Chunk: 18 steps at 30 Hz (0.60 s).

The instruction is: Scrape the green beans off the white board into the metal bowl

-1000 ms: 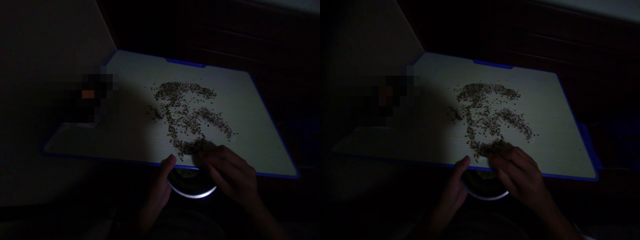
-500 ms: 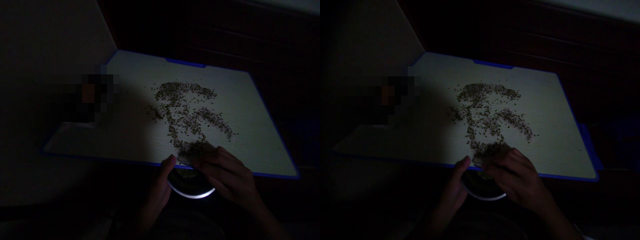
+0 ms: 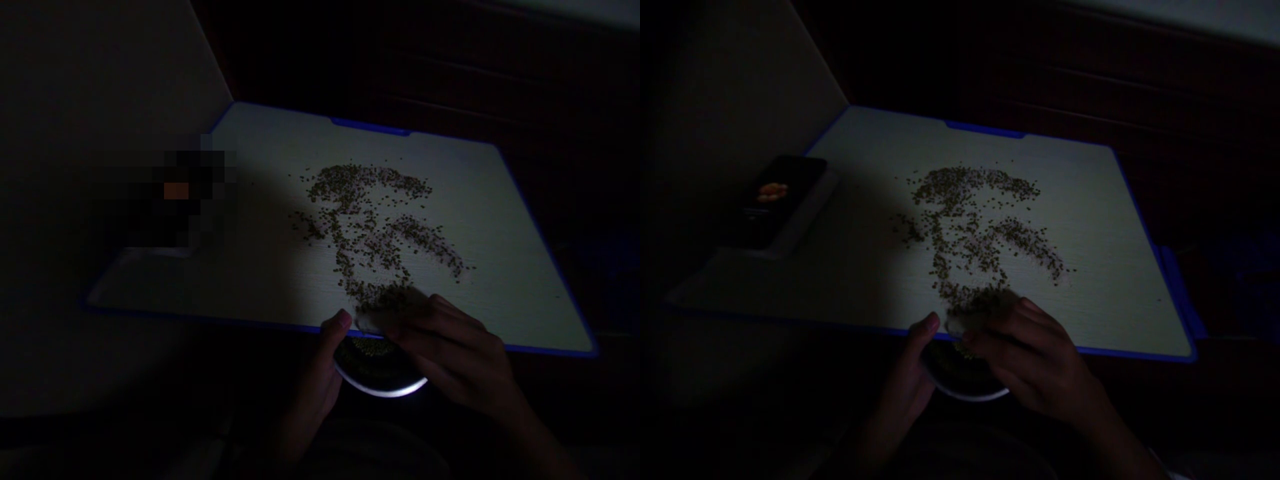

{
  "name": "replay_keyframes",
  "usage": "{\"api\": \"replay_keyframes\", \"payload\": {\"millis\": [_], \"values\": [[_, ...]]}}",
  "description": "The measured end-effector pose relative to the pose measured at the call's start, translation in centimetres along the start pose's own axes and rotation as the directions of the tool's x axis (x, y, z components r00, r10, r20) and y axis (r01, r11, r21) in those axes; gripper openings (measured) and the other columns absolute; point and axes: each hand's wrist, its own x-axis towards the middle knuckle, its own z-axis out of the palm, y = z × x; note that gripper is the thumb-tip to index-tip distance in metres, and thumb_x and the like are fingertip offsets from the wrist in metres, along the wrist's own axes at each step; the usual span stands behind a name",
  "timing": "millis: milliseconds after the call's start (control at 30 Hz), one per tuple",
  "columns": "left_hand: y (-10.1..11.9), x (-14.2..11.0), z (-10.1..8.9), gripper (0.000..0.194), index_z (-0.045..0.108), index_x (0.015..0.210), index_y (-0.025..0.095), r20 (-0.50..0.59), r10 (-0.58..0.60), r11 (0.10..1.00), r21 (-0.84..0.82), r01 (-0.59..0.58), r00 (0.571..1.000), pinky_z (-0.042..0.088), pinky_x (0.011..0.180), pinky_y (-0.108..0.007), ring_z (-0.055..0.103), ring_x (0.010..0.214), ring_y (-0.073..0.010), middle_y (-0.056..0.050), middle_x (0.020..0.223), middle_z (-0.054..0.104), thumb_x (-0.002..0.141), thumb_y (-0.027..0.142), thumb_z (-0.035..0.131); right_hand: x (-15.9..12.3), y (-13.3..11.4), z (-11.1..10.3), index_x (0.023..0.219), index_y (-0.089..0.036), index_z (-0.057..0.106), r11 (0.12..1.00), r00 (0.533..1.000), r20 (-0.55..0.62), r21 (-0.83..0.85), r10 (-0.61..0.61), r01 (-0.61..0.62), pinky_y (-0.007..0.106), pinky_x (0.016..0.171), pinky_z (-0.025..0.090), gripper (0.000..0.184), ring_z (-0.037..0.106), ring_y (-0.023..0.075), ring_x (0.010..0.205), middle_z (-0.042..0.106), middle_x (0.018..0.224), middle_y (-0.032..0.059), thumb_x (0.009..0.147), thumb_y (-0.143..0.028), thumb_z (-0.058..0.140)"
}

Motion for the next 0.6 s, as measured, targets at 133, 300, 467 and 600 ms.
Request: {"api": "replay_keyframes", "payload": {"millis": [133,300,467,600], "values": [[-0.14,-0.06,-0.55,0.04,0.086,0.113,0.022,-0.071,-0.01,1.0,0.008,0.01,0.997,0.047,0.126,-0.057,0.069,0.142,-0.0405,-0.011,0.132,0.086,0.081,0.044,0.096,0.09,-0.11,-0.3,0.116,-0.015,0.076,1.0,1.0,0.002,-0.014,-0.003,0.003,0.037,0.078,0.063,0.018,0.078,0.0209,0.09,0.084,0.101,0.0112,0.105,-0.013,0.062],[-0.06,-0.06,-0.41,0.041,0.085,0.114,0.021,-0.064,0.014,1.0,-0.011,-0.015,0.998,0.045,0.128,-0.056,0.065,0.147,-0.0409,-0.012,0.137,0.084,0.08,0.042,0.097,0.07,-0.46,-0.28,0.122,-0.02,0.077,0.998,0.995,-0.092,-0.03,0.049,-0.052,0.037,0.075,0.067,0.028,0.081,0.0216,0.086,0.085,0.099,0.0087,0.1,-0.007,0.065],[-0.05,-0.11,-0.41,0.046,0.083,0.122,0.022,-0.101,0.034,0.999,-0.012,-0.036,0.994,0.043,0.13,-0.058,0.06,0.152,-0.0434,-0.012,0.139,0.083,0.081,0.038,0.096,-0.38,-0.7,0.25,0.114,-0.024,0.078,0.946,0.908,-0.321,-0.088,0.269,-0.312,0.032,0.065,0.063,0.025,0.077,0.0194,0.076,0.084,0.094,0.0044,0.096,-0.007,0.074],[-0.21,-0.09,-0.94,0.051,0.08,0.133,0.027,-0.117,0.04,0.999,0.002,-0.04,0.992,0.043,0.13,-0.059,0.06,0.152,-0.042,-0.01,0.138,0.084,0.085,0.038,0.093,-0.28,-0.65,0.42,0.114,-0.025,0.078,0.88,0.845,-0.38,-0.139,0.376,-0.454,0.032,0.076,0.066,0.018,0.08,0.0194,0.086,0.085,0.101,0.0041,0.1,-0.014,0.075]]}}
